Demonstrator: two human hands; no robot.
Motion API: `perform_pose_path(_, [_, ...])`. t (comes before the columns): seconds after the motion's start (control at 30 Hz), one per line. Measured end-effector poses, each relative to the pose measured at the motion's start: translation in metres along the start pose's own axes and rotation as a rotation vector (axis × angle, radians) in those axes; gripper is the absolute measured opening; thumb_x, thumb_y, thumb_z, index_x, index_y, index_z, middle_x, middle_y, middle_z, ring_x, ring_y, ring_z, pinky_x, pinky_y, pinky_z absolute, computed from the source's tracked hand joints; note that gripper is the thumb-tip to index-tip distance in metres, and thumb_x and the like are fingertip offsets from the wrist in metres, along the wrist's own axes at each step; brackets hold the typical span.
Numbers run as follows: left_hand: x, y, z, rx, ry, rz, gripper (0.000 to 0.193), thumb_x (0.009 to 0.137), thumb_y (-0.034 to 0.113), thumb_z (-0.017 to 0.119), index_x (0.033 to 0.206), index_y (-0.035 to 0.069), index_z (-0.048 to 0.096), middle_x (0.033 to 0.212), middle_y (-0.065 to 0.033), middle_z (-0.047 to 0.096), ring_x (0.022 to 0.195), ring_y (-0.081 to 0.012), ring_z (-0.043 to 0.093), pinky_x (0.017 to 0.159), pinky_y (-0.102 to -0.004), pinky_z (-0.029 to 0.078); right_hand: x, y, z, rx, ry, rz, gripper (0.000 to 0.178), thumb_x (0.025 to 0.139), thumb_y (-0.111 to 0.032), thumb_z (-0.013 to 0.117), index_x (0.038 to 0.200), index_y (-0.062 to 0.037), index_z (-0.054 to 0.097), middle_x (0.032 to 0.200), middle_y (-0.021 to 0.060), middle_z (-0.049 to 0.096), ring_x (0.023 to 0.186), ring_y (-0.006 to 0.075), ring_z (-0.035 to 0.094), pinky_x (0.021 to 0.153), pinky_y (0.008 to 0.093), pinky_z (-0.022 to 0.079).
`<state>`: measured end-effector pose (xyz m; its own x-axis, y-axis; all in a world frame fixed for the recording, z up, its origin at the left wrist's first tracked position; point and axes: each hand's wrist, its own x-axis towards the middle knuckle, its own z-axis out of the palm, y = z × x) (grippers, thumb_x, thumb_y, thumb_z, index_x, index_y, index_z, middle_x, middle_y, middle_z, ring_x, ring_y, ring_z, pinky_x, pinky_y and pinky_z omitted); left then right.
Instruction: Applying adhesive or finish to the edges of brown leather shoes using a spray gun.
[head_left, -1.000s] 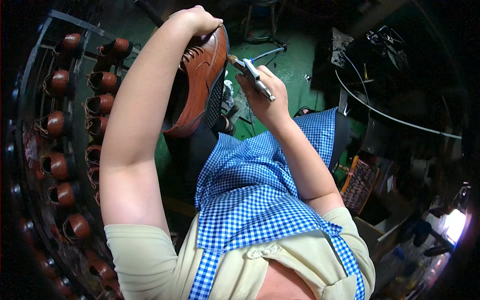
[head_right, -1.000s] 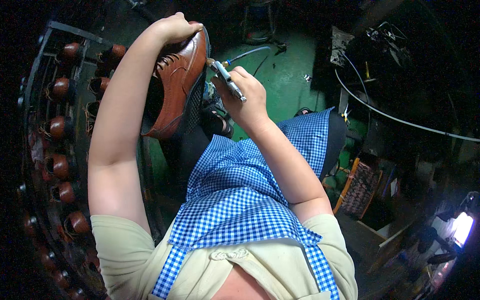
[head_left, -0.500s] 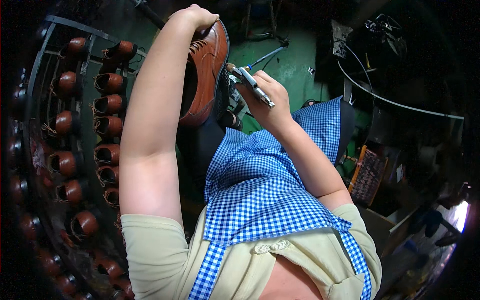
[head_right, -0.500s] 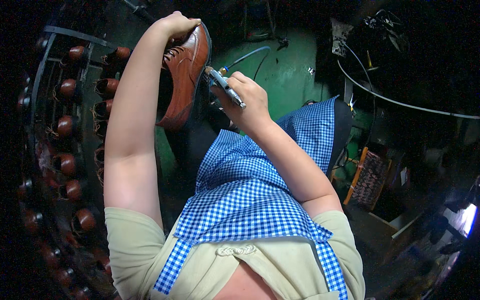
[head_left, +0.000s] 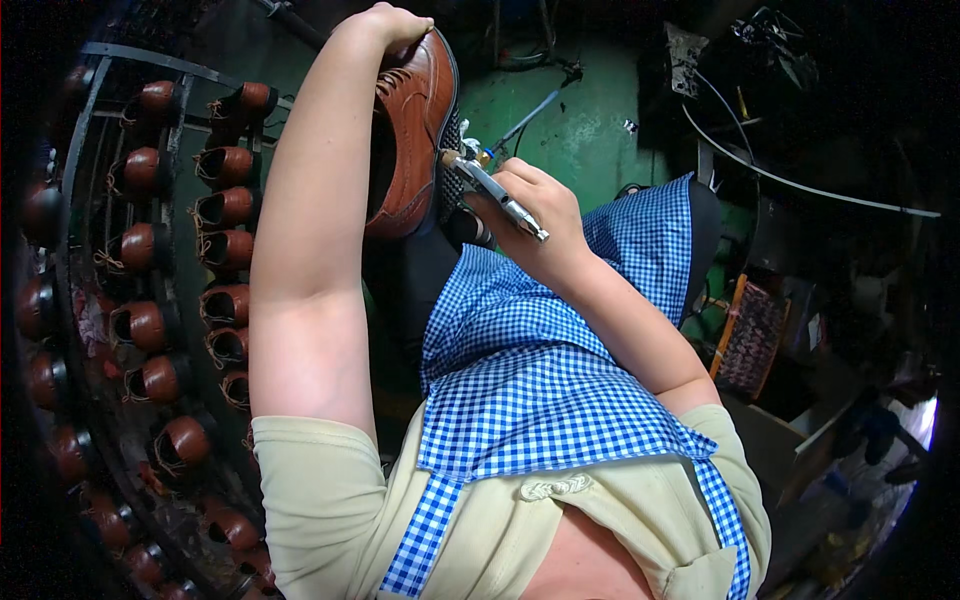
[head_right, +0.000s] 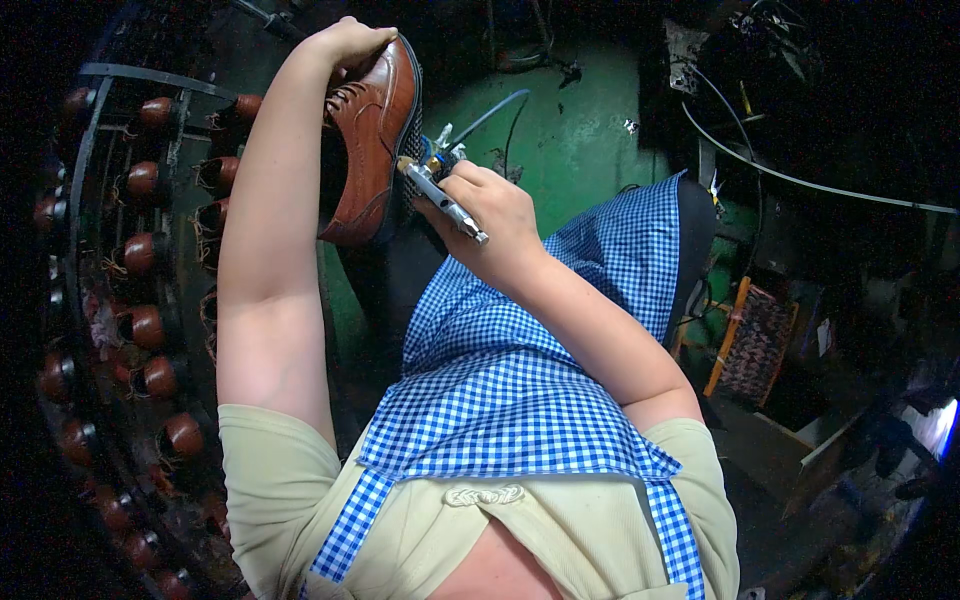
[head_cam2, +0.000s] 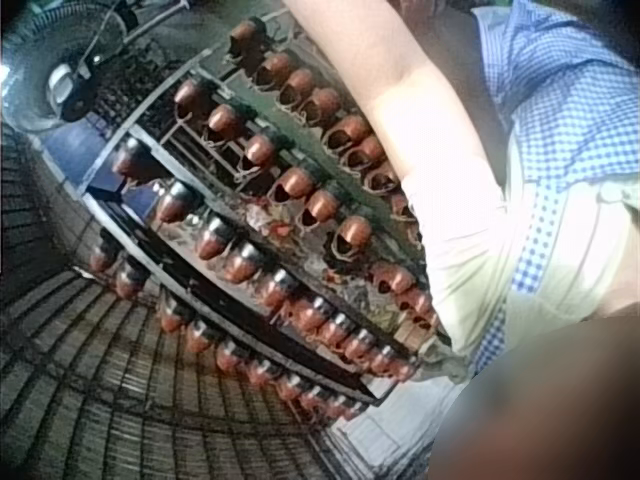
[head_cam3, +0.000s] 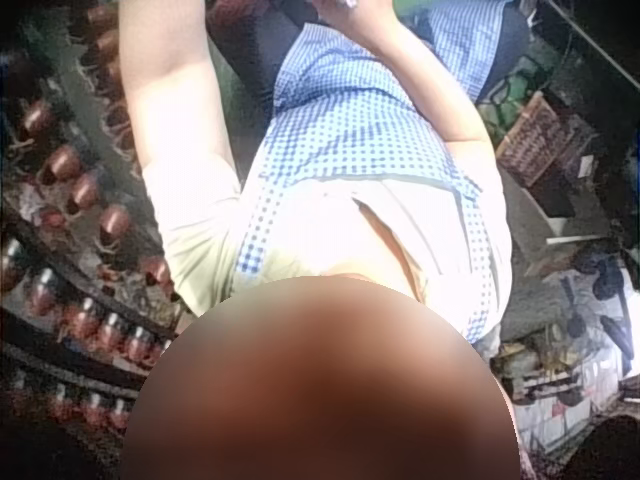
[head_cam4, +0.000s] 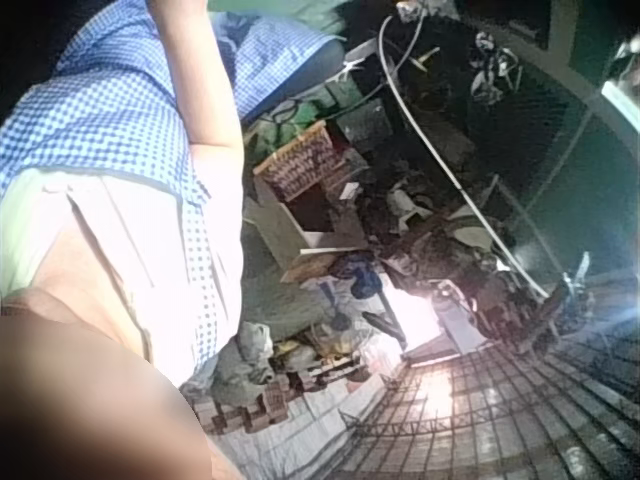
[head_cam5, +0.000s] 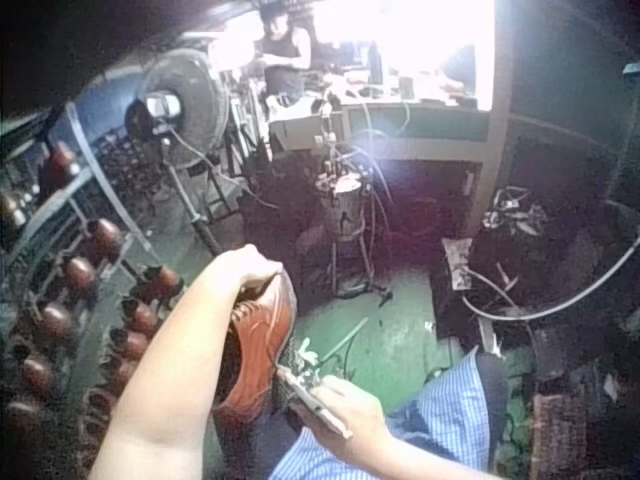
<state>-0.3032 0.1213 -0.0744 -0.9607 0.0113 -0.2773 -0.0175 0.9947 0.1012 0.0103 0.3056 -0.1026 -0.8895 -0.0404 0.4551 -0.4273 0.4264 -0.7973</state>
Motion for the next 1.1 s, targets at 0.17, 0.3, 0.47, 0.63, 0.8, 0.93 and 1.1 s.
perform_pose_path(0.17, [0.013,-0.013,-0.004,-0.012,-0.007,0.017,0.080,0.089,0.064,0.060,0.125,-0.008,0.064,0.112,-0.0289,0.069,0.091,-0.0405,0.071,0.082,-0.0520,0.057,-0.004,-0.001,-0.004,0.068,-0.031,-0.006,0.010,0.086,-0.011,0.075,0.090,-0.0059,0.068,0.083,0.0095,0.062,0.071,0.0289,0.061,0.062,0.0367,0.050])
perform_pose_path(0.3, [-0.004,-0.007,-0.015,-0.069,-0.042,-0.006,0.083,0.086,0.066,0.065,0.122,-0.008,0.063,0.115,-0.0274,0.067,0.089,-0.0378,0.070,0.079,-0.0478,0.058,0.009,0.021,-0.023,0.066,0.076,0.094,0.013,0.087,-0.017,0.075,0.089,-0.0065,0.067,0.084,0.0101,0.061,0.072,0.0304,0.063,0.063,0.0383,0.049])
perform_pose_path(0.47, [-0.092,-0.042,-0.050,-0.373,0.373,0.397,0.056,0.092,0.052,0.067,0.116,0.002,0.063,0.106,-0.0102,0.066,0.082,-0.0191,0.065,0.073,-0.0334,0.055,0.012,0.065,-0.028,-0.071,0.059,0.130,0.013,0.091,-0.015,0.071,0.095,-0.0038,0.066,0.087,0.0138,0.062,0.070,0.0325,0.060,0.064,0.0373,0.049])
perform_pose_path(0.63, [-0.266,-0.062,-0.031,-0.600,0.404,0.627,0.013,0.088,0.014,0.076,0.097,0.007,0.071,0.090,-0.0042,0.064,0.086,-0.0158,0.063,0.080,-0.0296,0.051,-0.017,0.127,-0.015,0.289,-0.092,0.308,0.025,0.100,-0.014,0.058,0.124,-0.0072,0.061,0.099,0.0035,0.067,0.076,0.0106,0.061,0.057,0.0258,0.048])
perform_pose_path(0.8, [-0.291,-0.057,0.029,-0.302,0.313,0.791,0.029,0.090,0.035,0.069,0.090,0.006,0.068,0.082,-0.0110,0.060,0.084,-0.0318,0.063,0.073,-0.0415,0.050,0.002,0.112,-0.011,0.550,-0.081,0.525,0.026,0.100,-0.013,0.056,0.124,-0.0032,0.061,0.095,0.0040,0.065,0.073,0.0103,0.062,0.058,0.0233,0.048])
perform_pose_path(0.93, [-0.315,-0.058,0.014,-0.599,0.368,0.810,0.031,0.090,0.030,0.072,0.081,0.002,0.063,0.077,-0.0128,0.055,0.079,-0.0320,0.060,0.069,-0.0409,0.046,0.020,0.106,0.004,0.545,-0.006,0.609,0.031,0.102,-0.033,0.060,0.113,-0.0051,0.063,0.080,-0.0001,0.062,0.068,0.0066,0.059,0.053,0.0210,0.042])
perform_pose_path(1.1, [-0.442,-0.118,-0.008,-0.715,0.507,0.656,0.041,0.084,0.028,0.080,0.075,0.001,0.051,0.072,-0.0111,0.048,0.068,-0.0315,0.054,0.062,-0.0410,0.041,0.034,0.112,0.027,0.426,-0.014,0.528,0.039,0.097,-0.028,0.067,0.128,-0.0041,0.060,0.095,0.0006,0.064,0.079,0.0085,0.058,0.064,0.0227,0.044])
